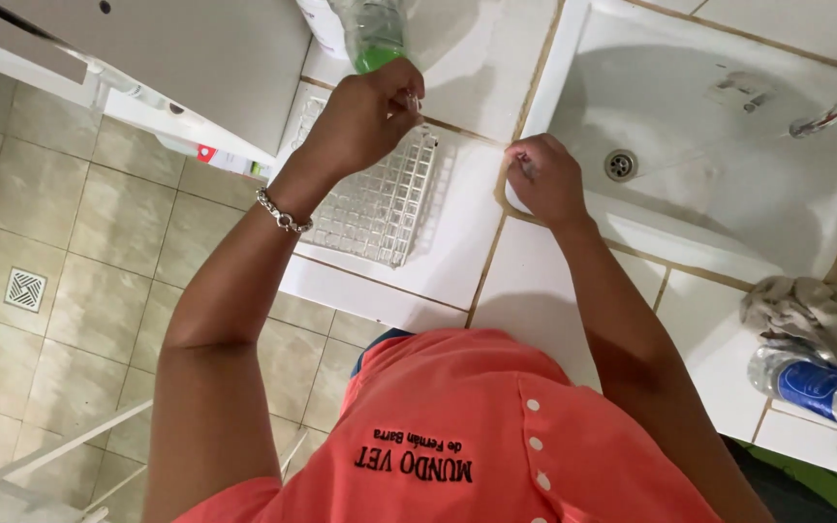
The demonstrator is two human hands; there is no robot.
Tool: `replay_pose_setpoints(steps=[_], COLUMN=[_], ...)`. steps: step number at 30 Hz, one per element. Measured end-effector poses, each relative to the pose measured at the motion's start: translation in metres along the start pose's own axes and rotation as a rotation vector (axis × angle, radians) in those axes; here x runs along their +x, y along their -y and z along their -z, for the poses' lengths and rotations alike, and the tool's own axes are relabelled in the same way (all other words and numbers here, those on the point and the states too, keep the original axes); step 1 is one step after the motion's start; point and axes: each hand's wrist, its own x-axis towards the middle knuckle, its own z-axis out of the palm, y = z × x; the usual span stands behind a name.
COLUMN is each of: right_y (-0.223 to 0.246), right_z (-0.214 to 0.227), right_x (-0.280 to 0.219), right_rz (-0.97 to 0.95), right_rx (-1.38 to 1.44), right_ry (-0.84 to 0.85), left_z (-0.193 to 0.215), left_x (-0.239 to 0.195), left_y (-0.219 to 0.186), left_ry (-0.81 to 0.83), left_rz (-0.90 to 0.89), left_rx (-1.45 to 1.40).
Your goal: The person repeatedly rinses small transparent glass tubes under running tap water at a sink and places them into a white drying rack. The person handles the tubes one at a time, turning them over and rinsing both ends before setting them upright in the rack.
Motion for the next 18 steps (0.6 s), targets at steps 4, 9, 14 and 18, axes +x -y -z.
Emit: replay_pose_setpoints(steps=[4,9,14,18], right_y=[0.004,0.001,-0.001,-0.004], right_z=[-0.005,-0.006,-0.011,-0.014], right_x=[0.005,0.006,0.008,0.007], right_rz=[-0.009,-0.003,-0.004,0.046], right_rx=[0.007,-0.033,-0.041,-0.068], right_ry=[0.021,0.031,0.014,0.0], left_z=[-0.01,-0.025,-0.031,-0.033], left_x=[-0.002,-0.006,-0.009,-0.011], left_y=[0.016,0.044,0.059,0.059], left_ry=[-0.006,-0.061,-0.177,-0.189], left_rz=[0.0,-0.091,-0.186,-0.19], left_rx=[0.102,0.374,0.618,0.601])
